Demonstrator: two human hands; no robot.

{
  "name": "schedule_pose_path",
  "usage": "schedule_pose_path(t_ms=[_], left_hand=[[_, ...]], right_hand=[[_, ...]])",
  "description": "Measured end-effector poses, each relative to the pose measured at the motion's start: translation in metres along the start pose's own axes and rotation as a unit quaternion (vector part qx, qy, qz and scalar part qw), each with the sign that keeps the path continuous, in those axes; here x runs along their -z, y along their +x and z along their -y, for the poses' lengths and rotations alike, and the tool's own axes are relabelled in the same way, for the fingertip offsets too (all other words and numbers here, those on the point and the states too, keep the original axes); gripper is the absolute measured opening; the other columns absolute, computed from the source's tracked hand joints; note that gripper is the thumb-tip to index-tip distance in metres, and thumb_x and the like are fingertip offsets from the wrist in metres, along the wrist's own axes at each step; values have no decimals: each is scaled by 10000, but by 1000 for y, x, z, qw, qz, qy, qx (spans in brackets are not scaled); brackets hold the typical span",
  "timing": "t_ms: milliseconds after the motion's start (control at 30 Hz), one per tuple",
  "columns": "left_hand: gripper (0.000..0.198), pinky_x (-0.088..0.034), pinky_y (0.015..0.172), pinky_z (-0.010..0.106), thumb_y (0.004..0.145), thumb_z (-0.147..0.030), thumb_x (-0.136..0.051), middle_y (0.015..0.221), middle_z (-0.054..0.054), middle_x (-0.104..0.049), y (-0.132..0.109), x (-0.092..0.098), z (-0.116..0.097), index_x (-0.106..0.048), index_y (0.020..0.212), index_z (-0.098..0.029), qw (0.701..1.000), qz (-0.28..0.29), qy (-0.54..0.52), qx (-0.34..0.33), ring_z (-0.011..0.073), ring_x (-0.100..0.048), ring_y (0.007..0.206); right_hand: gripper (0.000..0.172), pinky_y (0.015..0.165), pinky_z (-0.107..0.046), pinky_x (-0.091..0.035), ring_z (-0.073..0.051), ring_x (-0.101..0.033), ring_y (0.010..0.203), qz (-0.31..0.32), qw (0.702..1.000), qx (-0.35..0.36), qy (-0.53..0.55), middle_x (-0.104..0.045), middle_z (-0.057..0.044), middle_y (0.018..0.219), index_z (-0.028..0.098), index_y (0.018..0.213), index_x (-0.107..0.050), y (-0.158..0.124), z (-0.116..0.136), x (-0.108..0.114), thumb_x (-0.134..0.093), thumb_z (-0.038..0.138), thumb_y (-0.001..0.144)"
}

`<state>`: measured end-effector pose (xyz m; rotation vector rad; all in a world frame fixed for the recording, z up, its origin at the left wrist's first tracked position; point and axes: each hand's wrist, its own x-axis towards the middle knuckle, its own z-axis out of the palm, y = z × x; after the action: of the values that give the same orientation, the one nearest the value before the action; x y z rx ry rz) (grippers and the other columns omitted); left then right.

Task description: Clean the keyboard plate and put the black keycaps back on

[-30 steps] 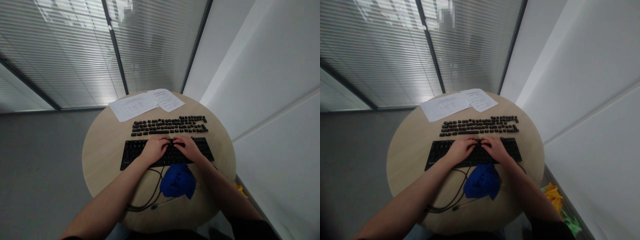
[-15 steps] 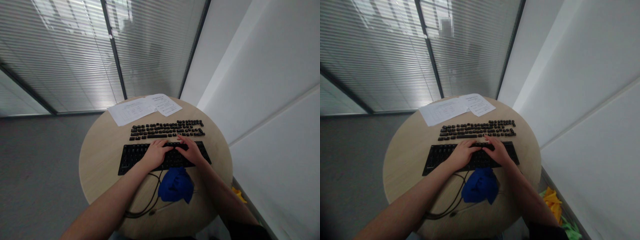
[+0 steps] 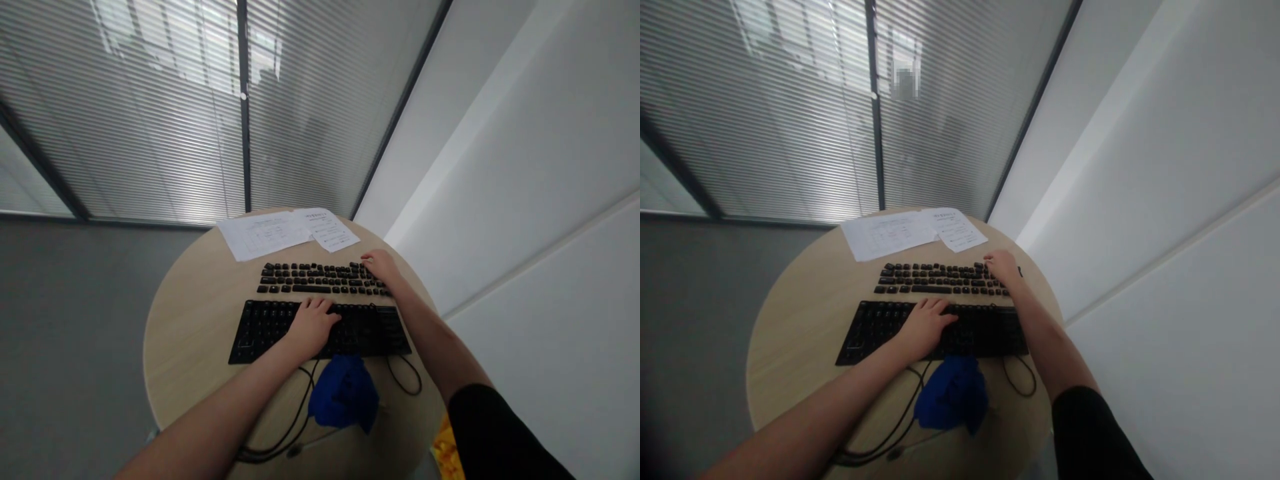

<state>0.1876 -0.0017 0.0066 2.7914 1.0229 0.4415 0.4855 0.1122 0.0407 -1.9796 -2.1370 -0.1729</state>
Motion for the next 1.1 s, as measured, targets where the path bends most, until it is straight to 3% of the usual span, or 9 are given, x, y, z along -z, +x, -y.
schedule_pose_path(t_ms=[200, 400, 567, 767, 900, 1000, 1100], left_hand=[[458, -413, 1091, 476, 888, -108, -579, 1452, 121, -579, 0, -3, 13, -722, 1274, -307, 999, -35, -13, -31, 306, -529, 1304], [411, -314, 1153, 629, 898, -111, -555, 1399, 117, -614, 2, -5, 6, -753, 1198, -310, 1000, -16, -14, -9, 338, -502, 1336], [411, -264, 1172, 666, 908, -109, -541, 1417, 116, -605, 2, -10, 7, -749, 1200, -310, 999, -41, -28, -3, 331, -497, 1342], [392, -387, 1115, 517, 884, -101, -568, 1353, 93, -654, 4, -9, 14, -767, 1160, -294, 999, -33, -39, 3, 300, -554, 1272], [390, -416, 1080, 470, 885, -99, -572, 1325, 83, -674, 6, -7, 15, -771, 1162, -289, 999, -29, -40, 5, 292, -586, 1221], [386, -434, 1063, 453, 896, -97, -560, 1291, 78, -692, 6, -6, 15, -771, 1162, -279, 999, -26, -40, 11, 284, -610, 1181], [400, -451, 1052, 441, 897, -84, -545, 1260, 75, -707, 7, -6, 16, -761, 1185, -259, 998, -34, -44, 10, 277, -628, 1154]], right_hand=[[202, 986, -360, -512, -271, -688, 1090, 76, 995, -11, -59, -778, -89, 1105, 246, 1019, -823, 38, -2, -18, -720, 318, 861], [221, 973, -316, -512, -243, -697, 1068, 115, 991, -13, -68, -791, -55, 1062, 285, 1005, -825, 51, -2, -26, -776, 388, 815], [177, 962, -278, -511, -219, -711, 1029, 110, 993, -9, -39, -801, -19, 1009, 306, 960, -827, 51, 5, -27, -788, 377, 803], [173, 969, -317, -520, -242, -714, 1030, 50, 998, -24, 17, -797, -44, 1026, 272, 997, -820, 47, 13, -14, -709, 302, 868], [312, 959, -354, -540, -244, -717, 1013, -22, 997, -44, 64, -773, -83, 1125, 209, 1166, -769, 11, 13, 0, -580, 335, 952], [352, 861, -338, -581, -216, -730, 893, -56, 992, -41, 110, -779, -86, 1054, 185, 1183, -748, -47, 16, 0, -568, 377, 950], [280, 817, -358, -594, -214, -719, 810, -134, 972, 19, 190, -776, -84, 962, 193, 1060, -772, -107, 23, -12, -638, 377, 897]])
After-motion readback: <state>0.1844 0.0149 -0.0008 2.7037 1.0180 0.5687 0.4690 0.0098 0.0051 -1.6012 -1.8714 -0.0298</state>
